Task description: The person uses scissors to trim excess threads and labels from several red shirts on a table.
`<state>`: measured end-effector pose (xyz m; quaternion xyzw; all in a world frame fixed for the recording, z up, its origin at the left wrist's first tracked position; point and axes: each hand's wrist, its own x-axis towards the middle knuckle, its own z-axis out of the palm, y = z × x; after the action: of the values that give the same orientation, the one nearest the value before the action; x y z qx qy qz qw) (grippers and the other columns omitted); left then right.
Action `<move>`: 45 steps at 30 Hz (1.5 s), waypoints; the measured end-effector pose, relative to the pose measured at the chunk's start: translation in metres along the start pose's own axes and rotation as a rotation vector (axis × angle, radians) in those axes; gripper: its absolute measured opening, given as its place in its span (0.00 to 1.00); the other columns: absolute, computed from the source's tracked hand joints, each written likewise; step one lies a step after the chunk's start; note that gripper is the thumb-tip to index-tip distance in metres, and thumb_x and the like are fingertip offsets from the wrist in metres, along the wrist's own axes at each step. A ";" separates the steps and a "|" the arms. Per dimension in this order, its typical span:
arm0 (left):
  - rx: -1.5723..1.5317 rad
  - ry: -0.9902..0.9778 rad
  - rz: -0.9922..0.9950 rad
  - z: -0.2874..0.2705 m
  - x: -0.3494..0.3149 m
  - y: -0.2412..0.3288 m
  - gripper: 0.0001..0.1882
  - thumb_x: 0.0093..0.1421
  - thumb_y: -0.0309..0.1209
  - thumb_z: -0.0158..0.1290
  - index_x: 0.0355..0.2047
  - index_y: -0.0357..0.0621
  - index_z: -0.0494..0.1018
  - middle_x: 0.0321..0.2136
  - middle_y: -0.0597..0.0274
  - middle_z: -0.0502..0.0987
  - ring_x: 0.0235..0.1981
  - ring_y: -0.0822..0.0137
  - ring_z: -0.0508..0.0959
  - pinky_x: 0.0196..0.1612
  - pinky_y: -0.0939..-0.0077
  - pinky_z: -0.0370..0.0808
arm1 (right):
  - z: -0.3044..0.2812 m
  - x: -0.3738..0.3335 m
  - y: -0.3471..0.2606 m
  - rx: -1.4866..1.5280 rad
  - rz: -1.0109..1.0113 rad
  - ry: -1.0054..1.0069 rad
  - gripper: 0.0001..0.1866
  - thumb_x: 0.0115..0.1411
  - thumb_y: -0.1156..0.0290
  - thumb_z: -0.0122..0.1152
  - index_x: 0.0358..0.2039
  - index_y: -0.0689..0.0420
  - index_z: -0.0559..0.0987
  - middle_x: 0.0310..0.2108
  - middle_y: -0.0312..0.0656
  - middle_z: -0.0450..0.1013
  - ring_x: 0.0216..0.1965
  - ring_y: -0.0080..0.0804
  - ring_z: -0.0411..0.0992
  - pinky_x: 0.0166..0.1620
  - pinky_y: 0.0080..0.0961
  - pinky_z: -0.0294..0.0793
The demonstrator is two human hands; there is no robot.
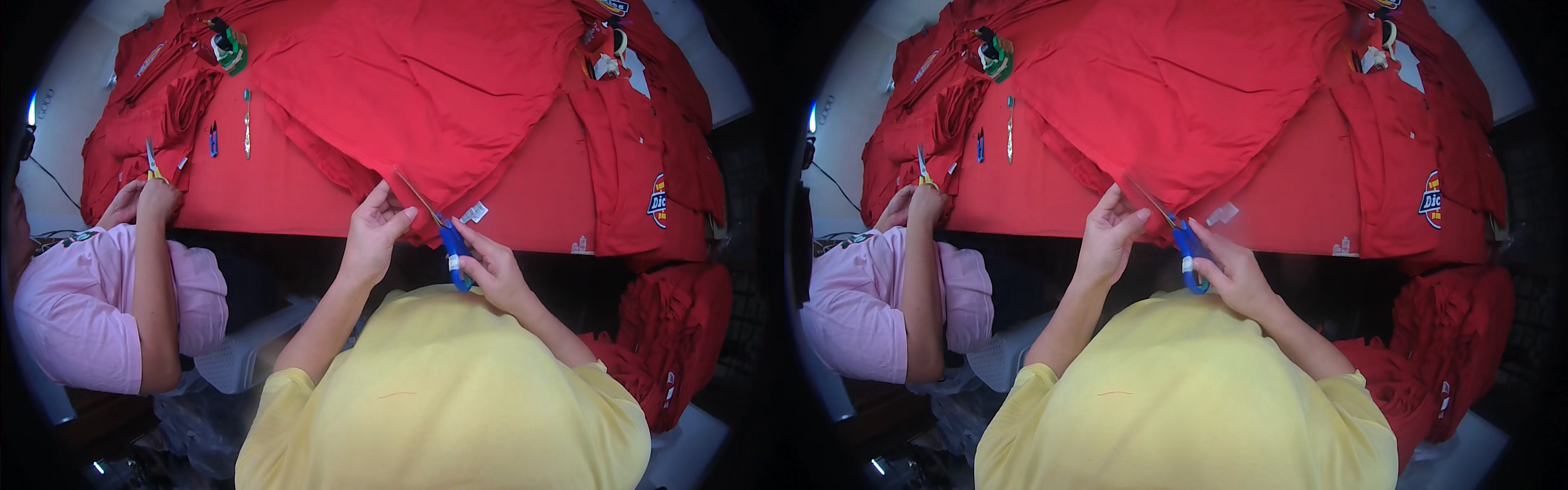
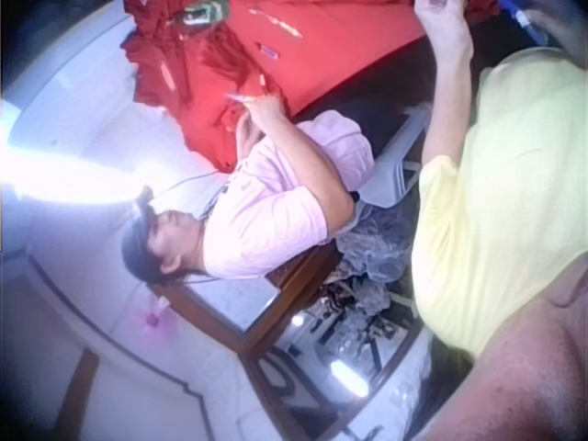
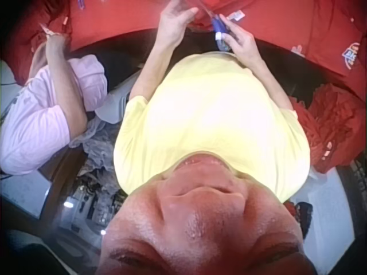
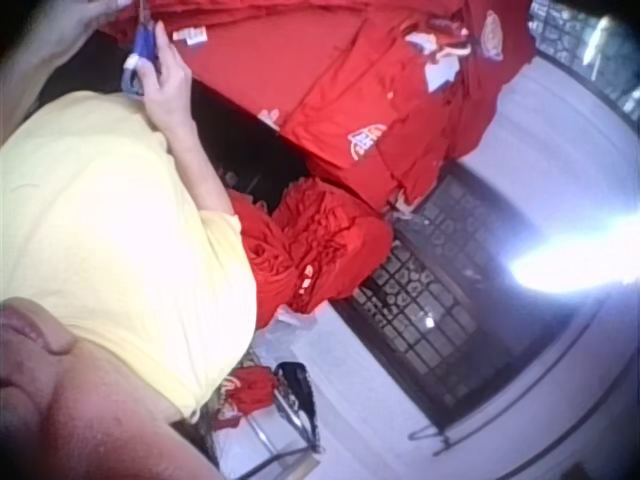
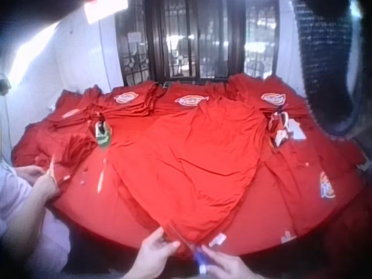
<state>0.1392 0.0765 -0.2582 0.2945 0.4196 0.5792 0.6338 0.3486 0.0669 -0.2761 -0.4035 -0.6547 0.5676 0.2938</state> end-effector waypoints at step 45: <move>-0.315 0.246 -0.189 -0.072 0.066 -0.014 0.15 0.61 0.28 0.51 0.47 0.36 0.68 0.44 0.54 0.76 0.45 0.61 0.76 0.50 0.64 0.74 | -0.012 0.009 0.024 0.314 0.262 0.033 0.33 0.54 0.89 0.49 0.60 0.57 0.57 0.51 0.42 0.61 0.50 0.26 0.63 0.47 0.22 0.70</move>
<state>0.0812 0.1312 -0.3172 0.0784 0.4239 0.6074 0.6673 0.3590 0.0815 -0.2983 -0.4436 -0.4954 0.6893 0.2875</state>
